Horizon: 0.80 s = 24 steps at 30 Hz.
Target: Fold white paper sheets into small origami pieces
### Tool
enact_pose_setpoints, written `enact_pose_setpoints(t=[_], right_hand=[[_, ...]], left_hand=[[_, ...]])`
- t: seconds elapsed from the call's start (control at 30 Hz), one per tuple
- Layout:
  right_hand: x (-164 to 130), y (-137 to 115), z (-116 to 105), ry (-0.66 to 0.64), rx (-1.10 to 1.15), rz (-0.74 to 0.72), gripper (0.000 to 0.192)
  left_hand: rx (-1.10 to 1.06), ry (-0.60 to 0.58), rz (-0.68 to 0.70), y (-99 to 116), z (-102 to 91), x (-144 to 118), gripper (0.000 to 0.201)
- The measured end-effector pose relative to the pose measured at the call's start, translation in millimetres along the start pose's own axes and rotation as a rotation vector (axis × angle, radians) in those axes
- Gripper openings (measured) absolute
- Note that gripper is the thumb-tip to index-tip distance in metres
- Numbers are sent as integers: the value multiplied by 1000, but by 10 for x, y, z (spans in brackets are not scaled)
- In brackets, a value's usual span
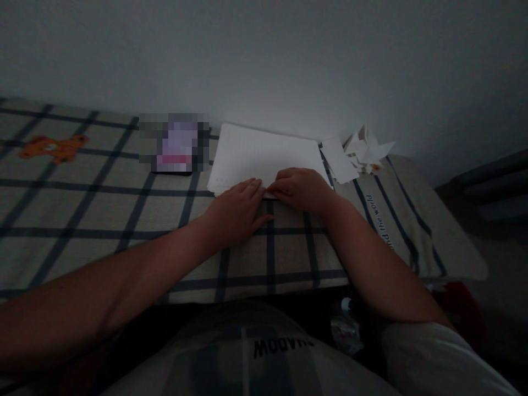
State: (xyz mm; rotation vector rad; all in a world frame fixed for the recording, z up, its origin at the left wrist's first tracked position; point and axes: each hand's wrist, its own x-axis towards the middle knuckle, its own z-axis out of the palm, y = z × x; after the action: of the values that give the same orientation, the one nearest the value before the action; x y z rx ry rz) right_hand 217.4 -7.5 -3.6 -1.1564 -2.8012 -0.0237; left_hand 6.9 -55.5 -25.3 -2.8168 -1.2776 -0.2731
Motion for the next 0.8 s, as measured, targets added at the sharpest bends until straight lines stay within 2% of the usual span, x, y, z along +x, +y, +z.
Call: enact_pose_setpoints(t=[0.37, 0.53, 0.8], right_hand=[[28, -122, -94, -79, -148, 17, 31], [7, -115, -143, -112, -146, 45, 32], [6, -77, -115, -94, -77, 54, 32]], left_hand=[[12, 6, 0, 3, 35, 5, 69], [31, -10, -6, 21, 13, 3, 66], [155, -70, -157, 134, -131, -22, 73]])
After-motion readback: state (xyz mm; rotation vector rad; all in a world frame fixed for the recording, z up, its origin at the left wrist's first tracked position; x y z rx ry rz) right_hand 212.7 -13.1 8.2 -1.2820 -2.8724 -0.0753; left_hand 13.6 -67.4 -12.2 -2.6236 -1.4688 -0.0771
